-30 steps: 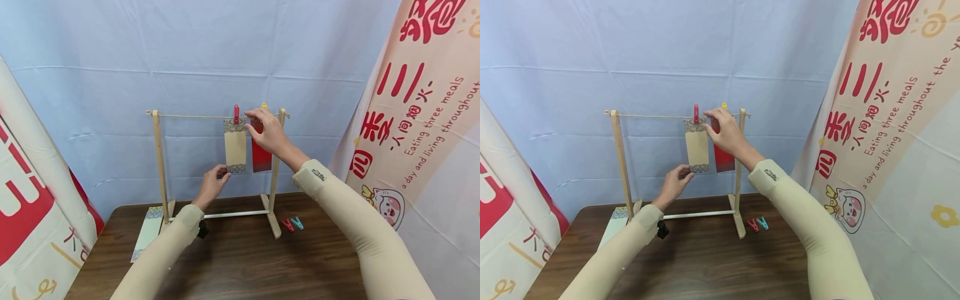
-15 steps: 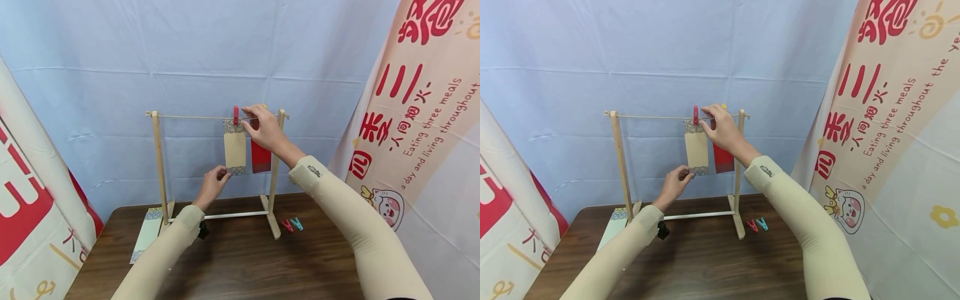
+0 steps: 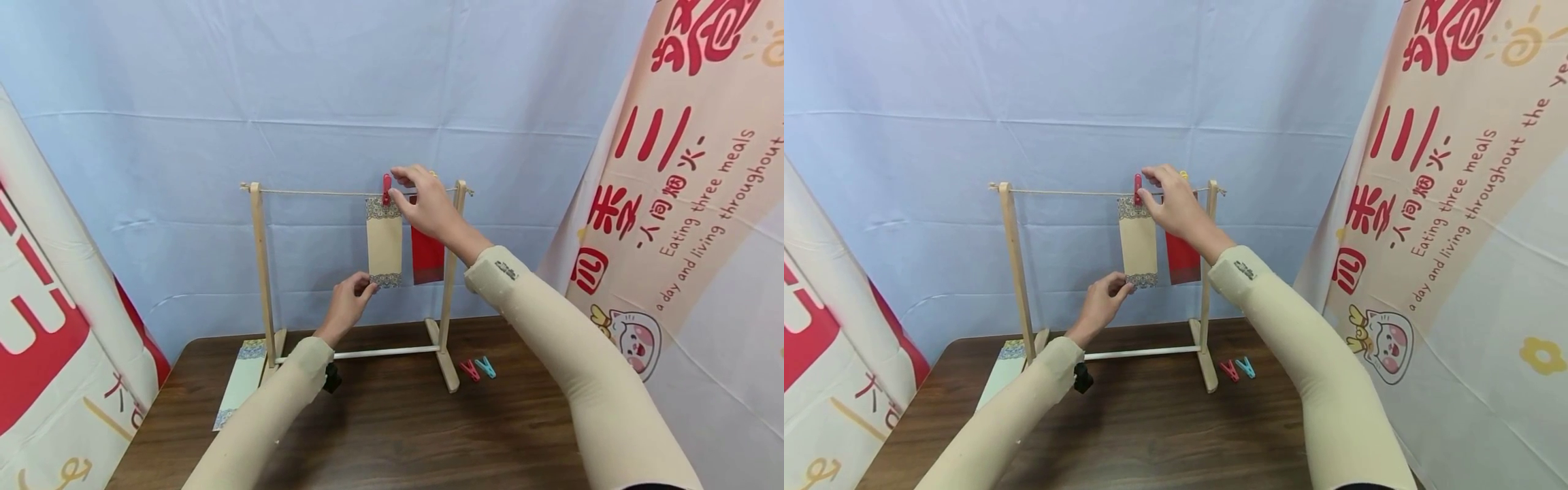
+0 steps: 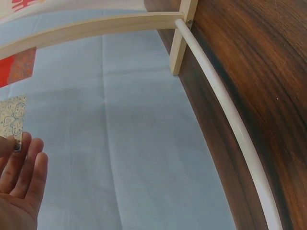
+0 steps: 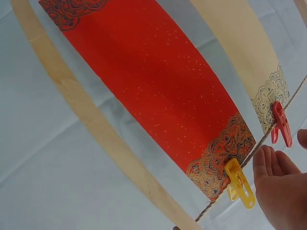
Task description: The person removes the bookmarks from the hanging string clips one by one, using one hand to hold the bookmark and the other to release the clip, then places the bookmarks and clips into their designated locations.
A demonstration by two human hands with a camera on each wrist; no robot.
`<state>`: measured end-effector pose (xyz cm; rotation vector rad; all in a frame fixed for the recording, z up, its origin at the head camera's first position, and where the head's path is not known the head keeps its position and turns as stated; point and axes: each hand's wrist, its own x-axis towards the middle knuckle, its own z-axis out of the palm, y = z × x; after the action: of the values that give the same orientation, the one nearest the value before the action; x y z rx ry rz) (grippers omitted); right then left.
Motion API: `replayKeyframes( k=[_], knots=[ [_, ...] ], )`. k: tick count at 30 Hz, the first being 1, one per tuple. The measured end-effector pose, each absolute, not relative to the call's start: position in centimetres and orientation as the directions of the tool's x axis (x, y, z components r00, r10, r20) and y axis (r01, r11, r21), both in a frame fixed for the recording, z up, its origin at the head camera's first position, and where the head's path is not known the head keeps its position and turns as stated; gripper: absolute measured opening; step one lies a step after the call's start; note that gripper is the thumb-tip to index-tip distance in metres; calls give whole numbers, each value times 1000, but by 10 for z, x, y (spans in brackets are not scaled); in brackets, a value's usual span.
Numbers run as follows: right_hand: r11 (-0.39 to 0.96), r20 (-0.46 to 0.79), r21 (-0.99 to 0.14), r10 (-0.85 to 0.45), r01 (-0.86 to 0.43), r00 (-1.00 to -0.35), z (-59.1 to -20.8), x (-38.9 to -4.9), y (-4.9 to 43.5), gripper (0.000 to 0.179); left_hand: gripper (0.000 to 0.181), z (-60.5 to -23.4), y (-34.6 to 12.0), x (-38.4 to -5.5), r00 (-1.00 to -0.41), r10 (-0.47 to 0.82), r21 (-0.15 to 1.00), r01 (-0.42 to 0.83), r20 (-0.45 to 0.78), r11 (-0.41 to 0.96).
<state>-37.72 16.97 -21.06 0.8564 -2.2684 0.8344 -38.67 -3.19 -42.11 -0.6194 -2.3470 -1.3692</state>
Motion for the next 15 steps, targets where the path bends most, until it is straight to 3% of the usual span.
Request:
replayKeyframes(
  k=[15],
  knots=[
    [608, 616, -425, -349, -670, -707, -202, -387, 159, 46, 12, -421, -34, -383, -837, 195, 725, 542, 511, 425]
  ],
)
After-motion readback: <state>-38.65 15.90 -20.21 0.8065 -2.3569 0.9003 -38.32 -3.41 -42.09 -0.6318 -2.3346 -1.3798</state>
